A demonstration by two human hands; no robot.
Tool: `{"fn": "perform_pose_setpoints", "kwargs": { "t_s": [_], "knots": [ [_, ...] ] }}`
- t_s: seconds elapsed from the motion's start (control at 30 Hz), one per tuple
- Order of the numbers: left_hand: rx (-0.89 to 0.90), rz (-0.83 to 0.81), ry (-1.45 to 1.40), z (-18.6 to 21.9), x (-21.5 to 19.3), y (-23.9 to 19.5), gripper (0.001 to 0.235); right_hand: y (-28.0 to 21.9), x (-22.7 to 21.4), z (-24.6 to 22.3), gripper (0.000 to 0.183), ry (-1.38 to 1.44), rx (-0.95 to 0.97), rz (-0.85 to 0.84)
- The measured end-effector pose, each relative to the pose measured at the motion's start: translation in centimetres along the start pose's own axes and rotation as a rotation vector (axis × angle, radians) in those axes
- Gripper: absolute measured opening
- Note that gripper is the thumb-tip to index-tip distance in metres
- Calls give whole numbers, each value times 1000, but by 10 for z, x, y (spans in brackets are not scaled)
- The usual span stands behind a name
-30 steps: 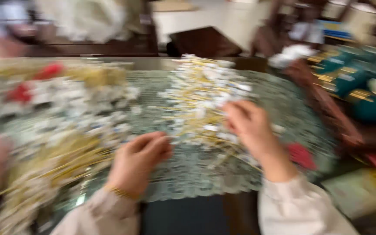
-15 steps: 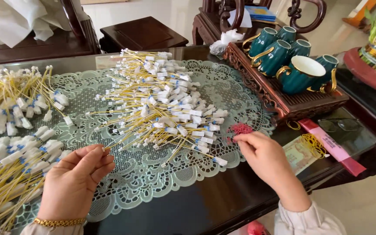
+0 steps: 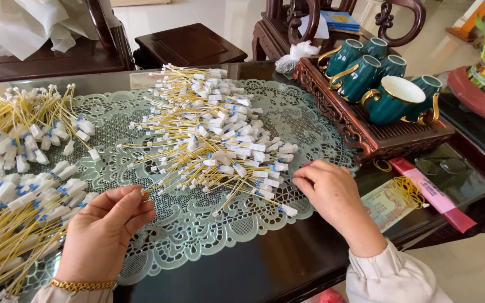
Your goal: Assembling small decorative items by attaching white tips to yellow stems
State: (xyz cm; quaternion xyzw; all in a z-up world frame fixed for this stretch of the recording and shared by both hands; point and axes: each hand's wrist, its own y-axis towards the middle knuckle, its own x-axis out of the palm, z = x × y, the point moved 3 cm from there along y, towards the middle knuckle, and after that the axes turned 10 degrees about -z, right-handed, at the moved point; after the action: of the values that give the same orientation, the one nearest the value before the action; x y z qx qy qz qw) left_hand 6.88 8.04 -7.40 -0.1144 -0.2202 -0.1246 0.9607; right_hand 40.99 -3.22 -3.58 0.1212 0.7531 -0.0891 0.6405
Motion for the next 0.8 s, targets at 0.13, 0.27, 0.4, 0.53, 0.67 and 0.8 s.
{"fn": "perform_pose_setpoints", "kwargs": {
  "t_s": [0.13,0.27,0.4,0.53,0.67,0.8],
  "knots": [
    [-17,17,3,5,7,-4,12,8,4,4,16,-41,-17,-24],
    [-10,12,18,6,7,-6,14,14,13,5,18,-138,-41,-45],
    [4,-3,-7,3,6,-3,14,13,0,-9,19,-49,41,-96],
    [3,108,96,10,15,-7,16,4,-5,0,9,411,-62,85],
    [-6,28,71,-1,6,2,20,1,-13,-46,9,803,-91,-43],
    [9,-106,-86,-23,-7,20,22,2,-33,-116,20,930,-14,-304]
  ]
}}
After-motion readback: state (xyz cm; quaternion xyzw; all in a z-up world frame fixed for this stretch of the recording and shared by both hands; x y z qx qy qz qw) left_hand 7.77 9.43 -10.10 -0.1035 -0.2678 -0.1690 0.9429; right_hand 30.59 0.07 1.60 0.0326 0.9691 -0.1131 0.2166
